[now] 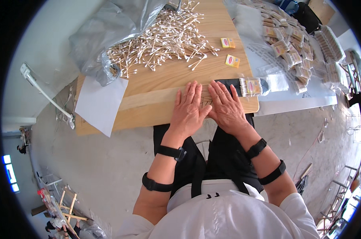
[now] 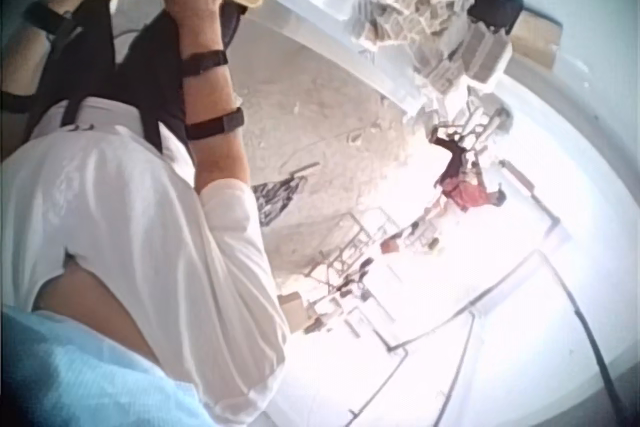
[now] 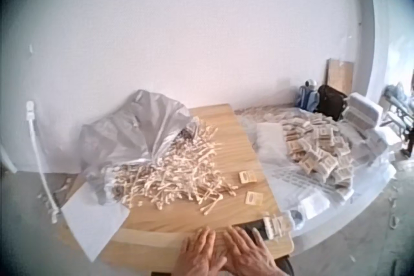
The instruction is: Manually counting and placing wooden cotton swabs into plastic packaging bags.
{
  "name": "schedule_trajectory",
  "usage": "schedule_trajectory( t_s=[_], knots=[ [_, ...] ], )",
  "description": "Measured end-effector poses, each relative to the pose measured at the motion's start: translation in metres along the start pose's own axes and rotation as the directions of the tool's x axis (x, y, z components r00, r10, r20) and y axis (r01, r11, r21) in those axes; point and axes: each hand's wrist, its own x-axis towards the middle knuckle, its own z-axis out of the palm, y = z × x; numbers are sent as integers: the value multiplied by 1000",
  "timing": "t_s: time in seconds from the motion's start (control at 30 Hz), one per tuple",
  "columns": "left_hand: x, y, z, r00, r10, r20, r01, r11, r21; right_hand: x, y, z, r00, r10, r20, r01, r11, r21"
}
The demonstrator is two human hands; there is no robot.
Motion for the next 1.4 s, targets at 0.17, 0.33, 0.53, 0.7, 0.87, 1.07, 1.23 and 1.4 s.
schedule_trajectory(
  t_s=[0.17, 0.33, 0.53, 0.7, 0.87, 1.07, 1.23, 1.4],
  knots=[
    [-10, 12, -1, 1000, 15, 25, -17, 996, 92, -1, 3, 0, 1000, -7, 30, 8, 999, -33],
    [-8, 14, 2, 999, 21, 31, -24, 995, 96, -8, 19, -14, 997, -73, -21, 75, 979, 187],
    [8, 29, 10, 997, 50, 66, -59, 989, 136, -27, 78, -26, 929, 283, -237, -281, 959, 39],
    [24, 44, 20, 995, 86, 44, -90, 991, 99, -33, 93, -18, 935, 343, -94, -330, 935, 129],
    [34, 55, 23, 993, 112, 45, -116, 989, 92, -34, 96, -13, 928, 358, -106, -330, 919, 213],
    [48, 74, 35, 988, 150, 34, -152, 986, 63, -33, 94, -13, 929, 346, -132, -320, 929, 185],
    [57, 82, 43, 984, 179, 15, -179, 984, 13, -33, 94, -18, 931, 340, -132, -315, 932, 181],
    [66, 81, 52, 969, -28, -244, -106, 847, -521, -31, 130, 1, 522, 628, -577, -376, 777, 504]
  ],
)
